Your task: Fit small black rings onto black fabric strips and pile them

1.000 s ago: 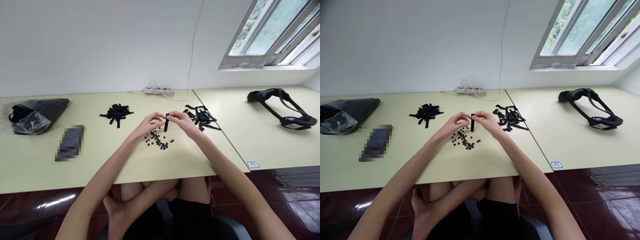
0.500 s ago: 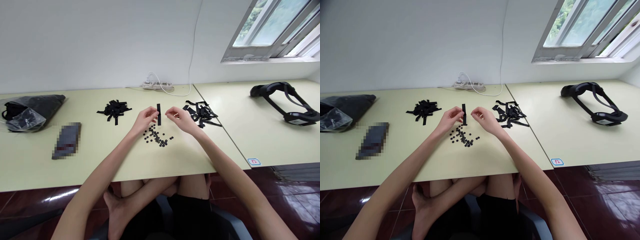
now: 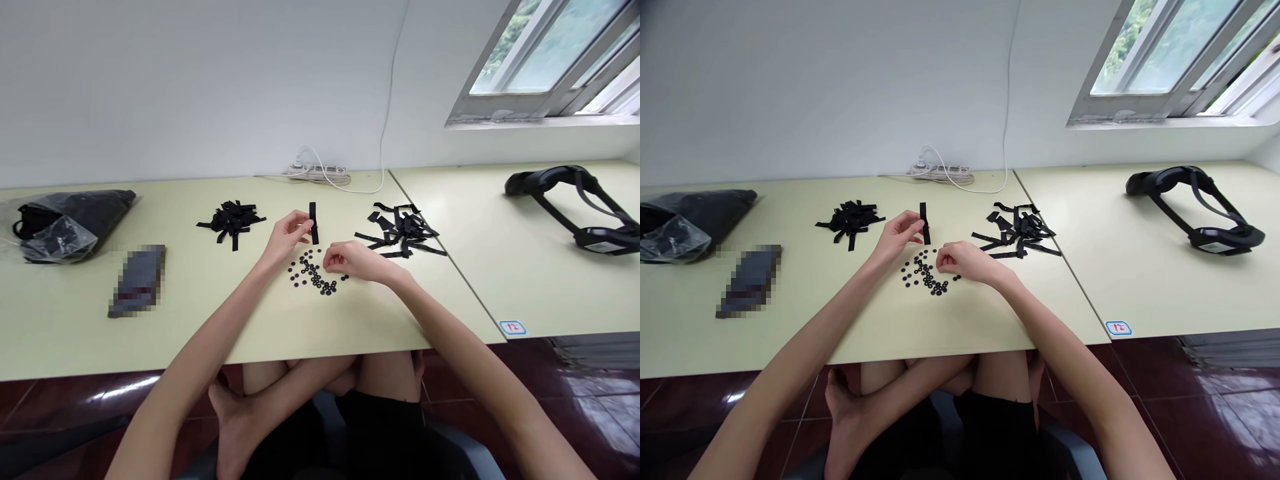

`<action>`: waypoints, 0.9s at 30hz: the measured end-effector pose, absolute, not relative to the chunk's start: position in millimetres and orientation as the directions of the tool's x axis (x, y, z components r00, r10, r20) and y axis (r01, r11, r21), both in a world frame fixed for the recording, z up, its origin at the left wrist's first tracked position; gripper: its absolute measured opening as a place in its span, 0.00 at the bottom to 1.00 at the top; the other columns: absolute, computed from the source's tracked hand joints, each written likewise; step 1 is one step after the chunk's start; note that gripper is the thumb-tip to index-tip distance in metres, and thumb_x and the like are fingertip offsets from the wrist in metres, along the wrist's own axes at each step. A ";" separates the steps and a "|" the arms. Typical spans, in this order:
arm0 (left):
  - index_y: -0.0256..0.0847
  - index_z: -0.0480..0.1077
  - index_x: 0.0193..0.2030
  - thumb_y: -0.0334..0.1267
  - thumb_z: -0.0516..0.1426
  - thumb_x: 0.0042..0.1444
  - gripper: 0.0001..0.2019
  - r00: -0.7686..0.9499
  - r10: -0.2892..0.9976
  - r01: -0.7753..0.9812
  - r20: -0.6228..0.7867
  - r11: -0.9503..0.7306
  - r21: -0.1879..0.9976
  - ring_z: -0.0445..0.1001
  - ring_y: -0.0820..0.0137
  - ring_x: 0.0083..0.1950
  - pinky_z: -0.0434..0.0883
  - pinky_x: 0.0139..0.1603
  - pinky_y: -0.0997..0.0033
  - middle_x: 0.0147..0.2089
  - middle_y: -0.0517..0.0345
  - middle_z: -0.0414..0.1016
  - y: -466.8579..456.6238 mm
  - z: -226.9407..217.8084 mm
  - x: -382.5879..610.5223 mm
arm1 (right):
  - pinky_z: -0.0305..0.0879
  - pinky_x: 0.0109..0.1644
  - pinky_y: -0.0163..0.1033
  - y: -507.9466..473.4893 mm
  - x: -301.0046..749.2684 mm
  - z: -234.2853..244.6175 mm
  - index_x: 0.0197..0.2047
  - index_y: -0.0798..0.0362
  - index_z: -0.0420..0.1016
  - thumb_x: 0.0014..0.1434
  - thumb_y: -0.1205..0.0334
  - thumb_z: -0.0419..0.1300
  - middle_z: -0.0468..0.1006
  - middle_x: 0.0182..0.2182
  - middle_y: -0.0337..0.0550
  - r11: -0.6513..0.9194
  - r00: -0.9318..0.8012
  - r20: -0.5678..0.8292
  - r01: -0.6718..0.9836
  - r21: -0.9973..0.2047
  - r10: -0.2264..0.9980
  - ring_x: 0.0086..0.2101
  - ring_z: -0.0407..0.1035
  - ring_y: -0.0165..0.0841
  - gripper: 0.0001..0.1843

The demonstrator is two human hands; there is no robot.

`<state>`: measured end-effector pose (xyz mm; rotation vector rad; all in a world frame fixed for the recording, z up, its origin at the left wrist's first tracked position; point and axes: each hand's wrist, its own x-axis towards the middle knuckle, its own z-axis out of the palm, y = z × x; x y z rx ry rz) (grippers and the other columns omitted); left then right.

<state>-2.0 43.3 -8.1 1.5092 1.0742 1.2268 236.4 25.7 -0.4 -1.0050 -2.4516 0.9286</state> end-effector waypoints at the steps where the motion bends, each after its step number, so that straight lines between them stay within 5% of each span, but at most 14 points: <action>1: 0.43 0.77 0.44 0.58 0.69 0.63 0.19 0.135 0.967 0.086 0.218 -0.231 0.969 0.80 0.66 0.46 0.83 0.44 0.69 0.46 0.56 0.78 42.9 -7.6 -1.6 | 0.71 0.45 0.43 25.3 235.5 -0.6 0.40 0.49 0.85 0.69 0.68 0.65 0.86 0.40 0.44 0.543 -0.692 0.055 0.511 -0.666 0.720 0.39 0.78 0.39 0.08; 8: 0.45 0.79 0.42 0.61 0.72 0.60 0.22 0.123 0.961 0.094 0.250 -0.262 0.961 0.75 0.68 0.43 0.82 0.40 0.70 0.46 0.56 0.77 42.7 -7.2 0.1 | 0.69 0.46 0.45 21.8 230.7 -0.6 0.41 0.48 0.79 0.77 0.64 0.60 0.86 0.46 0.46 0.595 -0.703 0.068 0.542 -0.594 0.708 0.42 0.78 0.41 0.10; 14: 0.46 0.79 0.44 0.60 0.73 0.59 0.22 0.161 0.959 0.103 0.233 -0.251 0.963 0.70 0.72 0.27 0.76 0.33 0.67 0.27 0.64 0.71 40.6 -6.4 0.0 | 0.68 0.44 0.44 22.3 230.7 1.1 0.40 0.48 0.75 0.77 0.64 0.56 0.84 0.36 0.41 0.538 -0.632 0.116 0.534 -0.652 0.767 0.35 0.76 0.38 0.11; 18: 0.43 0.79 0.45 0.60 0.72 0.59 0.22 0.192 0.963 0.027 0.191 -0.199 0.980 0.82 0.66 0.39 0.82 0.41 0.64 0.43 0.52 0.86 38.1 -3.6 2.1 | 0.72 0.45 0.45 24.5 233.0 1.6 0.42 0.47 0.76 0.76 0.59 0.59 0.84 0.34 0.41 0.492 -0.537 0.212 0.455 -0.742 0.816 0.36 0.79 0.39 0.08; 21: 0.43 0.82 0.47 0.61 0.67 0.65 0.22 0.176 0.965 0.013 0.196 -0.202 0.979 0.85 0.63 0.47 0.84 0.46 0.62 0.54 0.48 0.86 36.6 -1.3 3.0 | 0.77 0.48 0.47 26.8 235.1 1.8 0.43 0.47 0.78 0.75 0.56 0.61 0.86 0.36 0.42 0.468 -0.462 0.276 0.378 -0.798 0.843 0.37 0.81 0.38 0.08; 27: 0.44 0.85 0.47 0.55 0.73 0.60 0.19 0.155 0.959 0.043 0.236 -0.245 0.968 0.85 0.58 0.54 0.84 0.56 0.57 0.51 0.50 0.88 35.8 -1.7 3.1 | 0.84 0.56 0.52 29.0 236.9 3.7 0.45 0.47 0.81 0.71 0.51 0.67 0.89 0.41 0.44 0.428 -0.328 0.341 0.245 -0.870 0.881 0.42 0.87 0.42 0.09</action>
